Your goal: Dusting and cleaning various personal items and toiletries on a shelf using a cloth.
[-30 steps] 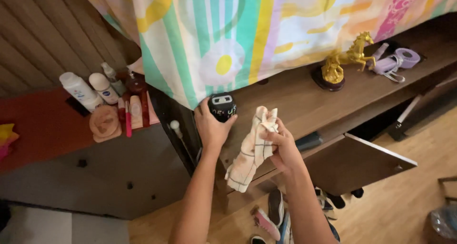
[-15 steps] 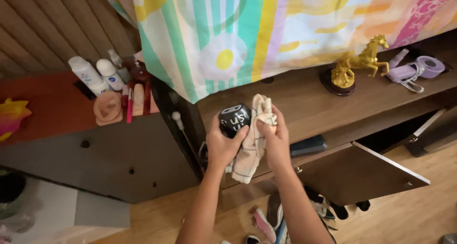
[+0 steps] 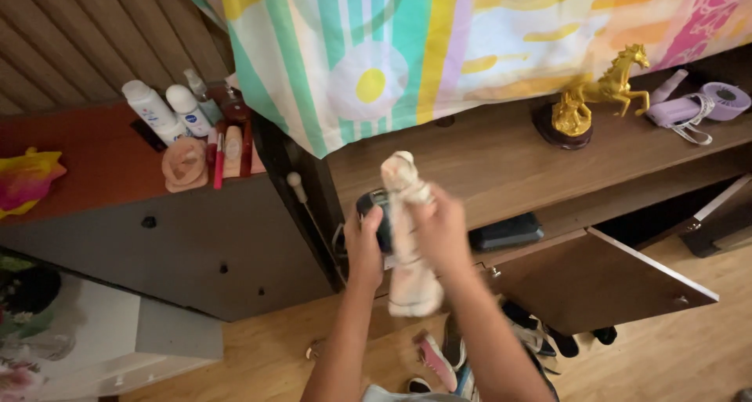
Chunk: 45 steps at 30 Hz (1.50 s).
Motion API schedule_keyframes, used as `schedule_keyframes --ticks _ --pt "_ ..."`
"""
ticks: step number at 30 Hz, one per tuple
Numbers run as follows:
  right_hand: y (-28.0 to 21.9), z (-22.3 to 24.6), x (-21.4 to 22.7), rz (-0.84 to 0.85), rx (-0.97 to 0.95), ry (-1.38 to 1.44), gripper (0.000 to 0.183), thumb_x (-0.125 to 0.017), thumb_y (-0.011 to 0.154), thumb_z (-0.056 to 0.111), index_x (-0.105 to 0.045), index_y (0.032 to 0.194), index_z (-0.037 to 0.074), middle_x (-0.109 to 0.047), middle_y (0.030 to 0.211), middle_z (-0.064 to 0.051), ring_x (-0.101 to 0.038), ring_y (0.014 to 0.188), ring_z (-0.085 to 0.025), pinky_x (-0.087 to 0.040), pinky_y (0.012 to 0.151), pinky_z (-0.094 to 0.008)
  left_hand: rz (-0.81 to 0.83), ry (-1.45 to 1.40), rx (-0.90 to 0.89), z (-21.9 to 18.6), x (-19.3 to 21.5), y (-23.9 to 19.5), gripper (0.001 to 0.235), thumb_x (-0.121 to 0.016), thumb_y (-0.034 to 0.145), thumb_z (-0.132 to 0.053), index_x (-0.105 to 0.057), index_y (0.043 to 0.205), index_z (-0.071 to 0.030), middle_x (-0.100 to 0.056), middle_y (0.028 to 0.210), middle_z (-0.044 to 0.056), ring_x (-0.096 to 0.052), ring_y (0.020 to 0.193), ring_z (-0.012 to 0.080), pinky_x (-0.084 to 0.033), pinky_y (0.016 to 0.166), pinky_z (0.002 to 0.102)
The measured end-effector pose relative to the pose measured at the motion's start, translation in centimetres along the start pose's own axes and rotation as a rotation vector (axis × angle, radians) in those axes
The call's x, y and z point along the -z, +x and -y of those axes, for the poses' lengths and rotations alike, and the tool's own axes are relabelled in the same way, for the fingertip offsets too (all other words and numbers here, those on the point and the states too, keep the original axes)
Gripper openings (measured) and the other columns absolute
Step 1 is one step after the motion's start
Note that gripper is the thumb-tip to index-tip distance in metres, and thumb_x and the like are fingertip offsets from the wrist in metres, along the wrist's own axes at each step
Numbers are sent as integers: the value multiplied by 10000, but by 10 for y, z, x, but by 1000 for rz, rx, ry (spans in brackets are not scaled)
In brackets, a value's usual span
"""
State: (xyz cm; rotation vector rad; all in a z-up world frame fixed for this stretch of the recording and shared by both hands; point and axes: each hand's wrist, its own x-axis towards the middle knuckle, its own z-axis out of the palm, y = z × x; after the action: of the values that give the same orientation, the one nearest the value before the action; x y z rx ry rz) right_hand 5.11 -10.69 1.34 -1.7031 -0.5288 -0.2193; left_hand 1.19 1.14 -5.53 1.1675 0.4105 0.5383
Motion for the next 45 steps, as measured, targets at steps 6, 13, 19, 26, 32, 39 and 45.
schedule_keyframes --ticks 6,13,19,26,32,39,45 --pt "-7 40 1 29 226 136 451 -587 865 51 -654 1307 -12 -619 1406 -237 -515 1358 -450 -368 1137 -588 -4 -163 194 -69 -24 -29 997 -694 903 -538 -169 1646 -130 -158 1672 232 -279 1500 457 -299 1167 664" --pt "-19 1 -18 -6 323 69 439 -695 807 121 -665 1237 34 -655 1382 -169 -561 1324 -440 -408 1108 -565 -110 26 76 -43 -14 -23 637 -637 953 -313 -437 1524 -115 -352 1603 194 -313 1506 392 -279 1228 530" --pt "-9 5 -12 -116 -432 515 76 -796 795 167 -750 853 147 -617 604 12 -535 485 -92 -420 434 -268 -12 16 -61 -28 -7 -15 324 -774 876 -372 -731 1141 -190 -697 1060 73 -639 1001 191 -564 857 384" --pt "-21 35 -31 -11 292 177 518 -754 794 39 -658 1303 35 -613 1411 -212 -544 1343 -435 -409 1120 -539 -292 -51 37 -71 -25 -28 557 -728 891 -385 -647 1352 -83 -671 1305 243 -639 1196 343 -516 1029 459" --pt "15 3 -15 -158 -475 606 249 -813 802 125 -760 1041 76 -708 833 -55 -658 680 -169 -556 626 -329 -341 -630 239 -54 -10 -11 443 -775 825 -544 -731 1114 -211 -757 1058 103 -736 932 261 -584 811 429" --pt "24 -47 16 -404 -663 795 300 -792 833 115 -705 1096 -1 -688 777 -157 -720 617 -280 -616 590 -436 -356 -902 269 -97 11 -2 573 -781 722 -637 -678 1110 -229 -738 1136 96 -724 997 356 -604 814 645" --pt "22 -37 16 -445 -664 799 248 -790 833 110 -722 1058 31 -706 798 -170 -740 654 -293 -627 626 -442 -342 -1002 198 -84 48 0 619 -756 707 -691 -671 1104 -223 -715 1210 174 -704 1107 434 -601 781 609"
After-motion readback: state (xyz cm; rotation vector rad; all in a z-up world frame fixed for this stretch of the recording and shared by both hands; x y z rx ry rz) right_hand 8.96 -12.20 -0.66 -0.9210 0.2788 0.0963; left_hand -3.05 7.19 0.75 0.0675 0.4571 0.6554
